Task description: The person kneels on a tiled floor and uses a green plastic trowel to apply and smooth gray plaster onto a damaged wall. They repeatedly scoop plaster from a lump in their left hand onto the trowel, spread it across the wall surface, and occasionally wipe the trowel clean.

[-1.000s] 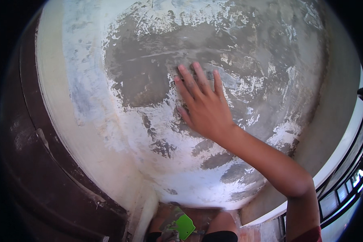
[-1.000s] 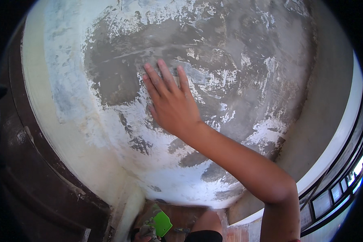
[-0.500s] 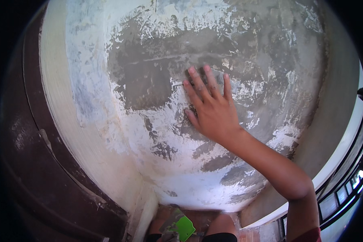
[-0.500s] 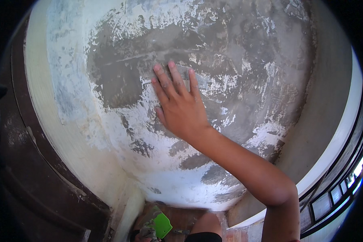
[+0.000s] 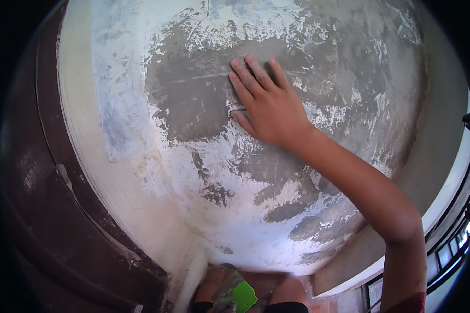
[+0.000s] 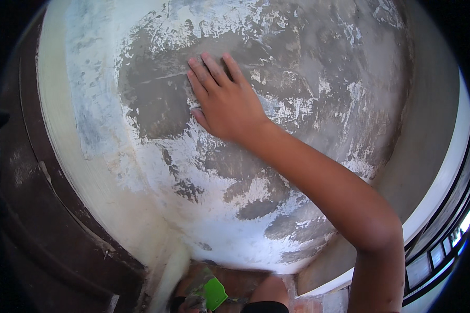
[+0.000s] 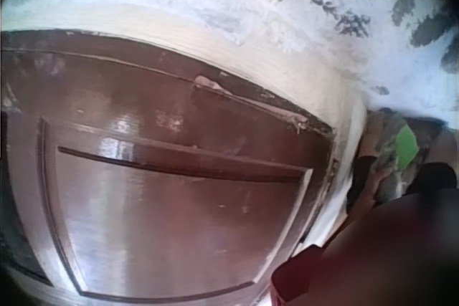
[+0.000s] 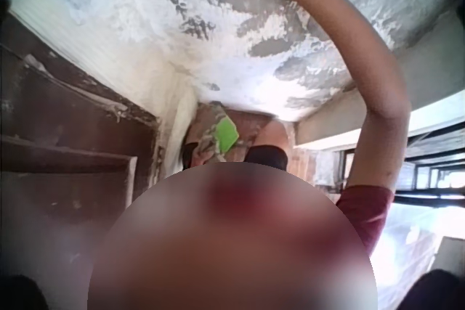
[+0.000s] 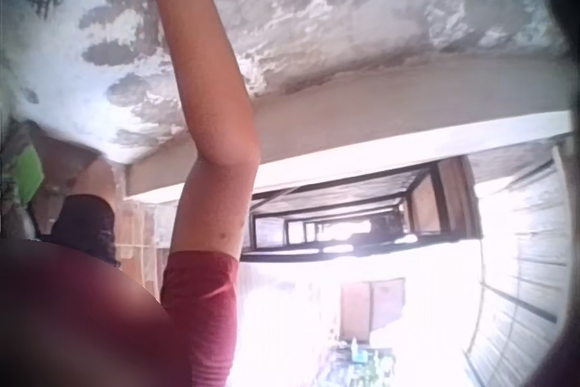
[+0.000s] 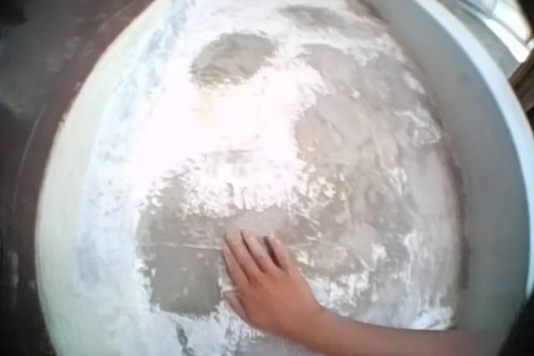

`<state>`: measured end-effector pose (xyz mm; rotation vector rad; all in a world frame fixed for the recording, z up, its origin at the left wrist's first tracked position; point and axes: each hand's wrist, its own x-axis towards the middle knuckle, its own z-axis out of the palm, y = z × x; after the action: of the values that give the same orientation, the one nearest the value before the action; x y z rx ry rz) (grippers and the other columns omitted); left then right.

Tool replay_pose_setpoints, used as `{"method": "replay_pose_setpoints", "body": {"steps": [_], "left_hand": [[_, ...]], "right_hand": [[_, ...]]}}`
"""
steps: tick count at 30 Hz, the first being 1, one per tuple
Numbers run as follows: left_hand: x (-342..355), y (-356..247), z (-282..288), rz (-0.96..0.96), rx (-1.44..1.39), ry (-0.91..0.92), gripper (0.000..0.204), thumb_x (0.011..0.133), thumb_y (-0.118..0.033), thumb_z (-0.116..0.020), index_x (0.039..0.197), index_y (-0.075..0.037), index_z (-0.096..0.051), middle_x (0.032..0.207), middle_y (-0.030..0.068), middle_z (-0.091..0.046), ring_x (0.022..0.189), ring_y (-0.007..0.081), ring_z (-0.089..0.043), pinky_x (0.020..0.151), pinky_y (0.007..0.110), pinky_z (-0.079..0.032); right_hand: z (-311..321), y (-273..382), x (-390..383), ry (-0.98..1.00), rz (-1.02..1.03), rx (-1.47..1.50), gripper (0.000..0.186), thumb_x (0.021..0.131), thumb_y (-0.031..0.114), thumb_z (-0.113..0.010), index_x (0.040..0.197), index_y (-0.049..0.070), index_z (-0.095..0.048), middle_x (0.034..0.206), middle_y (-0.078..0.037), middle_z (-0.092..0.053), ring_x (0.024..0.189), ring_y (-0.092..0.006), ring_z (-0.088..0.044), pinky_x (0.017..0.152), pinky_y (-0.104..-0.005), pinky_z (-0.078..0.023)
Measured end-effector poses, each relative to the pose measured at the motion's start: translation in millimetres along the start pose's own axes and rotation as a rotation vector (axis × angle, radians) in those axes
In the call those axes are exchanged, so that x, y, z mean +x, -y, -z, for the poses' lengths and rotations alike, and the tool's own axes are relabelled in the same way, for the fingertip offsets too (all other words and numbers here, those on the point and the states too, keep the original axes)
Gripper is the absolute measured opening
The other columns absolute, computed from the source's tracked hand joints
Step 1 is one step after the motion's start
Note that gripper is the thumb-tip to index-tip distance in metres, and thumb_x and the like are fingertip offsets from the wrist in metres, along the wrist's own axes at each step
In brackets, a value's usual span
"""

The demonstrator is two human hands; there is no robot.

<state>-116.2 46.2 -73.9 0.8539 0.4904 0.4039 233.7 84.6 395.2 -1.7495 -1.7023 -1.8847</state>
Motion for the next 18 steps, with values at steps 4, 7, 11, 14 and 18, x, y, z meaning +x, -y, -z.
{"method": "replay_pose_setpoints", "body": {"steps": [4, 7, 11, 14, 18], "left_hand": [[0.3, -1.1, -3.2, -0.008, -0.005, 0.006, 0.049, 0.079, -0.004, -0.069, 0.127, -0.003, -0.060, 0.115, 0.0049, -0.066, 0.099, 0.0172, -0.065, 0.088, 0.031, -0.053], [-0.2, -4.6, -5.9, -0.010, -0.017, 0.009, 0.049, 0.079, -0.004, -0.069, 0.127, -0.003, -0.060, 0.115, 0.0049, -0.066, 0.100, 0.0171, -0.065, 0.088, 0.031, -0.053], [-0.6, -7.8, -7.9, -0.010, -0.023, 0.013, 0.049, 0.079, -0.004, -0.069, 0.127, -0.003, -0.060, 0.115, 0.0047, -0.066, 0.100, 0.0169, -0.065, 0.088, 0.031, -0.053], [-1.1, -9.7, -8.6, -0.012, -0.024, 0.011, 0.049, 0.079, -0.004, -0.069, 0.127, -0.003, -0.060, 0.115, 0.0047, -0.066, 0.100, 0.0168, -0.065, 0.088, 0.031, -0.053], [-3.5, -13.0, -8.2, -0.010, -0.023, 0.005, 0.049, 0.079, -0.004, -0.069, 0.127, -0.003, -0.060, 0.115, 0.0045, -0.066, 0.100, 0.0167, -0.065, 0.088, 0.031, -0.053]], "right_hand": [[2.0, -1.3, -11.1, 0.026, 0.005, 0.007, 0.064, 0.096, 0.044, -0.048, 0.144, 0.002, -0.042, 0.156, -0.011, -0.033, 0.147, -0.0274, -0.024, 0.119, -0.0509, -0.017], [3.1, -3.6, -16.8, 0.031, -0.011, 0.007, 0.065, 0.096, 0.044, -0.048, 0.145, 0.002, -0.041, 0.157, -0.011, -0.031, 0.147, -0.0277, -0.023, 0.119, -0.0509, -0.016], [5.4, -0.2, -24.2, 0.054, -0.022, 0.023, 0.065, 0.097, 0.044, -0.048, 0.146, 0.002, -0.040, 0.157, -0.011, -0.030, 0.148, -0.0266, -0.023, 0.119, -0.0511, -0.016], [8.2, 4.2, -28.3, 0.075, -0.021, 0.036, 0.065, 0.097, 0.043, -0.048, 0.146, 0.002, -0.039, 0.157, -0.012, -0.031, 0.147, -0.0255, -0.024, 0.119, -0.0514, -0.016], [13.2, -1.8, -25.5, 0.093, -0.027, 0.006, 0.064, 0.097, 0.042, -0.048, 0.146, 0.002, -0.039, 0.157, -0.012, -0.031, 0.147, -0.0255, -0.025, 0.119, -0.0514, -0.016]]}}
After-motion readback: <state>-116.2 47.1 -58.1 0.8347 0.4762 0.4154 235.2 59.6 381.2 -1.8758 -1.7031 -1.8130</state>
